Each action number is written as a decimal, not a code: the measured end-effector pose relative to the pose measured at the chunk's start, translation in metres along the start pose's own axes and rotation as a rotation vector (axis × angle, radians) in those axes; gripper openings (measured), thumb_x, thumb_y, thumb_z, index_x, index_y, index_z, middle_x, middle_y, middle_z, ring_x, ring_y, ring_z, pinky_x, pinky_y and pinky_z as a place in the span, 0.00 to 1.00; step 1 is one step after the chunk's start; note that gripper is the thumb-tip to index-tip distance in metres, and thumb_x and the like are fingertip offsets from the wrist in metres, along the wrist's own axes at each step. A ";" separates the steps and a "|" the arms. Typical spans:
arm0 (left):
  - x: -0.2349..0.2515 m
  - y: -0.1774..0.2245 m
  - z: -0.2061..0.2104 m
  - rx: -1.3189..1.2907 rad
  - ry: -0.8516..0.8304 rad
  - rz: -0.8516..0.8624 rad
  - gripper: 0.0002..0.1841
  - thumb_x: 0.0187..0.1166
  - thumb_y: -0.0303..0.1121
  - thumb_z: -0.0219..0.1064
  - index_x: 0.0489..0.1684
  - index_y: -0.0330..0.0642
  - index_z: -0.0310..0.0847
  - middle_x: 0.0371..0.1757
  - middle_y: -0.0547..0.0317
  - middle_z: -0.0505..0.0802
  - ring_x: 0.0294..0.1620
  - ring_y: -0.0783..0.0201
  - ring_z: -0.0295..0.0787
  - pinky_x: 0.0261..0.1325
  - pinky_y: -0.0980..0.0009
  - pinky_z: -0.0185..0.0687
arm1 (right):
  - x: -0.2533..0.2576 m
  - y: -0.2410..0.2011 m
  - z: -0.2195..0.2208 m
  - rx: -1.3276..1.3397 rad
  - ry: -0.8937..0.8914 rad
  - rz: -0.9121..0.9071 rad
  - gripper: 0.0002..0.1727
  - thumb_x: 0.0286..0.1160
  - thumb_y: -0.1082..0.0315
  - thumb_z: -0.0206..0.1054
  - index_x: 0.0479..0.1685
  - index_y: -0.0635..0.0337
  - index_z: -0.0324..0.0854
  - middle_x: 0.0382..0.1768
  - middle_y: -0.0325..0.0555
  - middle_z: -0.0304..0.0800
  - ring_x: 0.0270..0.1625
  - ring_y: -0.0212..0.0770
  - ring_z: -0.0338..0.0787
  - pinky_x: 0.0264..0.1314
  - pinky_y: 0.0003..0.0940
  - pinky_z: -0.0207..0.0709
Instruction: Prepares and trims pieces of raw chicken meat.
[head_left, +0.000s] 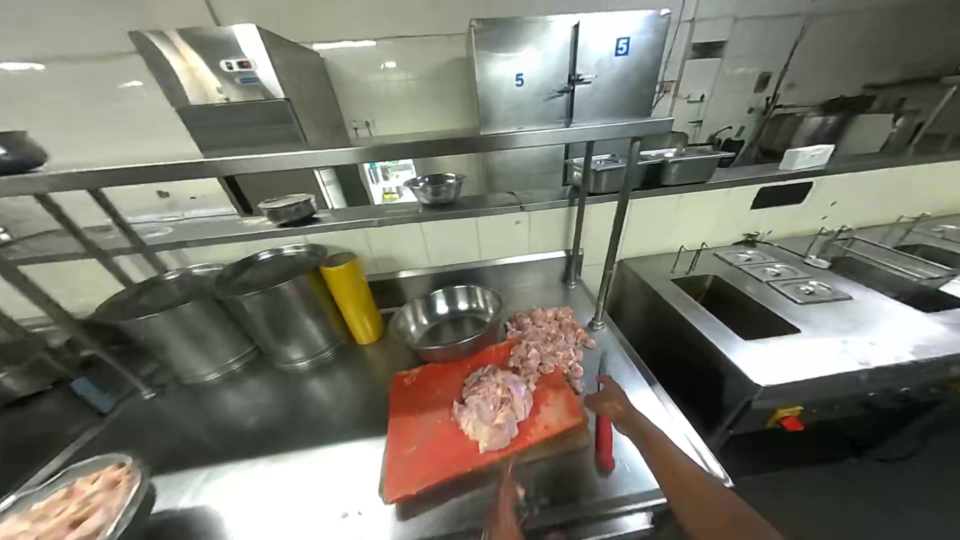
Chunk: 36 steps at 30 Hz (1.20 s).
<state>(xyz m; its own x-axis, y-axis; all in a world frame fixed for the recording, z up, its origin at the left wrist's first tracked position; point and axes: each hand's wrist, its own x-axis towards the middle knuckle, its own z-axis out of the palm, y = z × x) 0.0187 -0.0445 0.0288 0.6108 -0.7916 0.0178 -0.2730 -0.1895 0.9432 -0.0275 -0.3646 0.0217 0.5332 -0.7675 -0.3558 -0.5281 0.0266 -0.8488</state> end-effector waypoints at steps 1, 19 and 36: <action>0.046 0.023 0.006 0.064 -0.053 0.038 0.61 0.57 0.35 0.88 0.94 0.36 0.45 0.91 0.36 0.61 0.84 0.46 0.73 0.77 0.52 0.80 | 0.019 -0.003 -0.001 0.041 -0.029 0.053 0.44 0.71 0.71 0.75 0.86 0.70 0.54 0.68 0.69 0.81 0.65 0.59 0.87 0.67 0.52 0.80; 0.464 -0.002 0.062 0.568 -0.152 -0.566 0.45 0.66 0.40 0.80 0.86 0.35 0.63 0.78 0.32 0.79 0.79 0.39 0.76 0.81 0.43 0.70 | 0.268 -0.045 0.036 0.423 -0.038 0.061 0.70 0.40 0.79 0.84 0.93 0.61 0.38 0.80 0.74 0.63 0.72 0.63 0.80 0.65 0.57 0.82; 0.400 0.023 0.040 0.833 -0.273 -0.784 0.63 0.57 0.58 0.84 0.97 0.52 0.45 0.89 0.29 0.62 0.78 0.28 0.73 0.72 0.32 0.73 | 0.291 -0.063 -0.049 -0.650 -0.242 0.011 0.53 0.74 0.52 0.72 0.96 0.57 0.43 0.83 0.79 0.60 0.78 0.74 0.75 0.78 0.62 0.72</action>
<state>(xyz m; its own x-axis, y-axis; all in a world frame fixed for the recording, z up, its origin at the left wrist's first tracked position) 0.2271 -0.3882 0.0439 0.6757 -0.3683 -0.6385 -0.3566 -0.9215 0.1540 0.1289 -0.6214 -0.0091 0.6180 -0.6031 -0.5044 -0.7829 -0.4135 -0.4648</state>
